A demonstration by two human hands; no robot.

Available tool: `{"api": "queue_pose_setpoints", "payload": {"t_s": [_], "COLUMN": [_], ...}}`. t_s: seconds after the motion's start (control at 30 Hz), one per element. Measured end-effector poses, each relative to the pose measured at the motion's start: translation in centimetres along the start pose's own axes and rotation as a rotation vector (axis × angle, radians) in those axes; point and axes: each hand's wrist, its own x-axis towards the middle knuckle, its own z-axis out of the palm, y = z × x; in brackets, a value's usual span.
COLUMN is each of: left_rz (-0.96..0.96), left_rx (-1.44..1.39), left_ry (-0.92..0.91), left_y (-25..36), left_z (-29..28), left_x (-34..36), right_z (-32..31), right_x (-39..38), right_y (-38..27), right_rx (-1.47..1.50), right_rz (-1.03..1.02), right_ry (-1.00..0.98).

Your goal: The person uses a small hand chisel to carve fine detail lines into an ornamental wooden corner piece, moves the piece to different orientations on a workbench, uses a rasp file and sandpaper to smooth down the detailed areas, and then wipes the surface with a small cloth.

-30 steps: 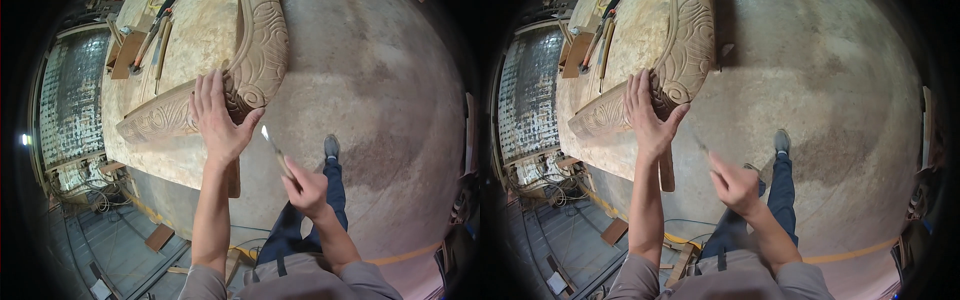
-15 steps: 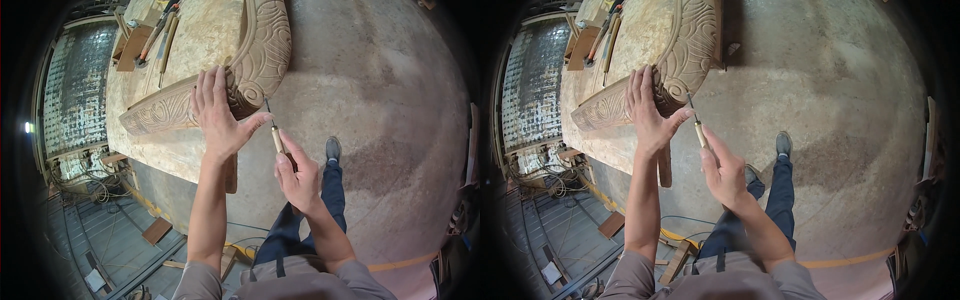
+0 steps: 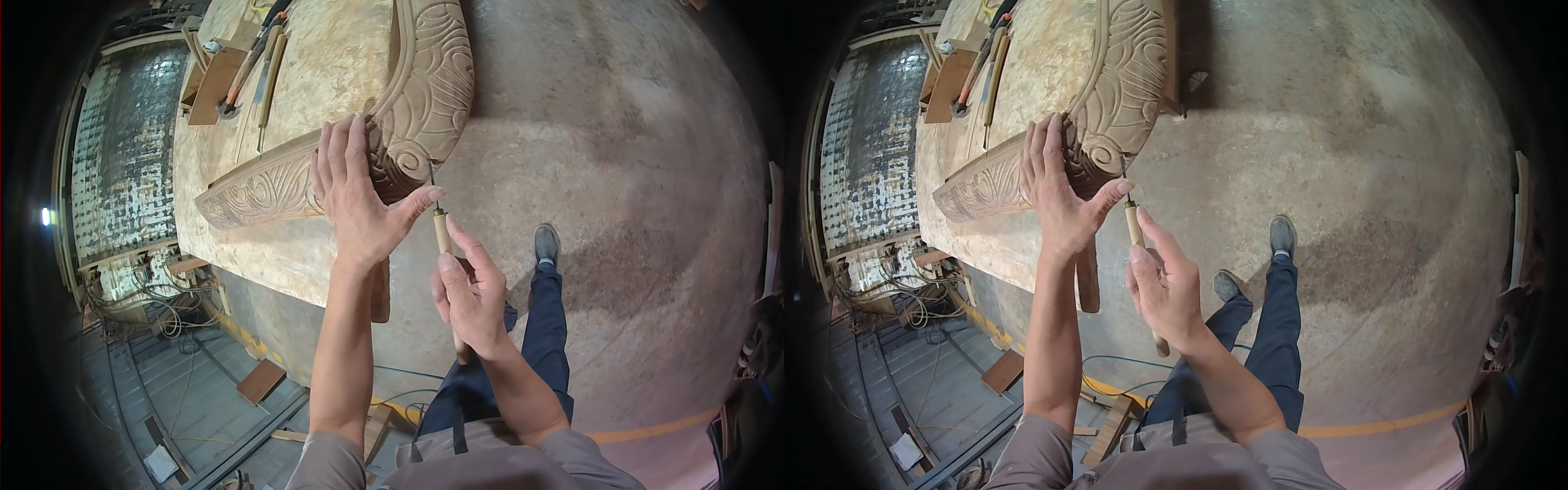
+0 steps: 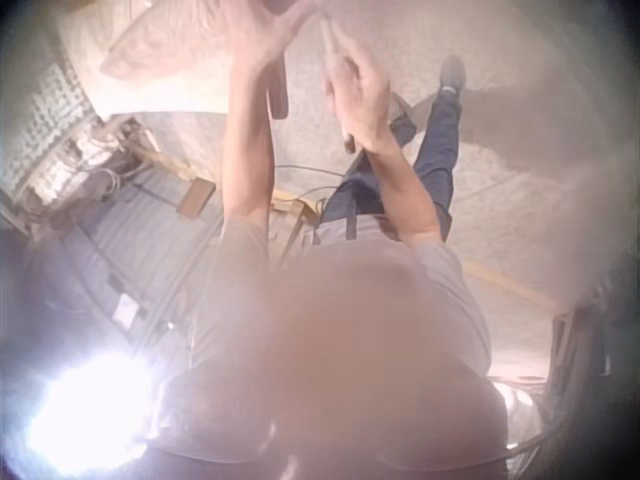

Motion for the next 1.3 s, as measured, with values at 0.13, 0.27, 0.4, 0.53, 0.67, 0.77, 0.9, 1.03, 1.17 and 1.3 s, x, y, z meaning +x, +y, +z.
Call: {"api": "queue_pose_setpoints", "payload": {"t_s": [0.13,0.27,0.4,0.53,0.67,0.77,0.9,1.03,1.17,1.3], "left_rz": [-0.003,-0.005,-0.005,-0.064,-0.176,-0.266,-0.358,-0.905,-1.487,-1.429], "left_rx": [-0.003,-0.018,-0.063,-0.105,-0.137,-0.151,-0.234,-0.451,-1.425,-1.877], "left_ry": [-0.01,-0.008,0.017,0.006,0.167,0.24,0.382,0.667,0.818,1.067], "left_y": [0.0,-0.1,-0.2,0.4,1.4,2.0,2.8,8.0,13.1,15.3], "left_z": [-0.1,-0.3,-0.3,-0.8,-0.4,-0.2,0.4,1.8,4.7,5.7], "left_x": [0.0,-0.2,0.2,0.3,0.8,1.0,0.4,-2.6,-2.5,1.3], "right_z": [1.0,2.9,5.9,2.3,-8.1,-11.4,-15.5,-15.7,-10.5,-4.1], "right_x": [-0.3,-0.3,0.5,-2.1,-4.5,-6.0,-3.2,4.0,12.3,19.1], "right_y": [-1.2,0.0,1.6,-0.9,-5.9,-12.0,-19.7,-26.6,-30.5,-30.3], "right_rx": [0.119,0.134,0.271,0.235,-0.237,-0.43,-0.71,-0.939,-1.276,-1.506], "right_rz": [0.108,0.101,0.006,-0.245,-0.181,-0.176,-0.164,-0.134,-0.275,-0.702], "right_ry": [0.038,0.099,0.246,0.513,0.266,0.145,-0.014,-0.155,-0.56,-1.081]}}
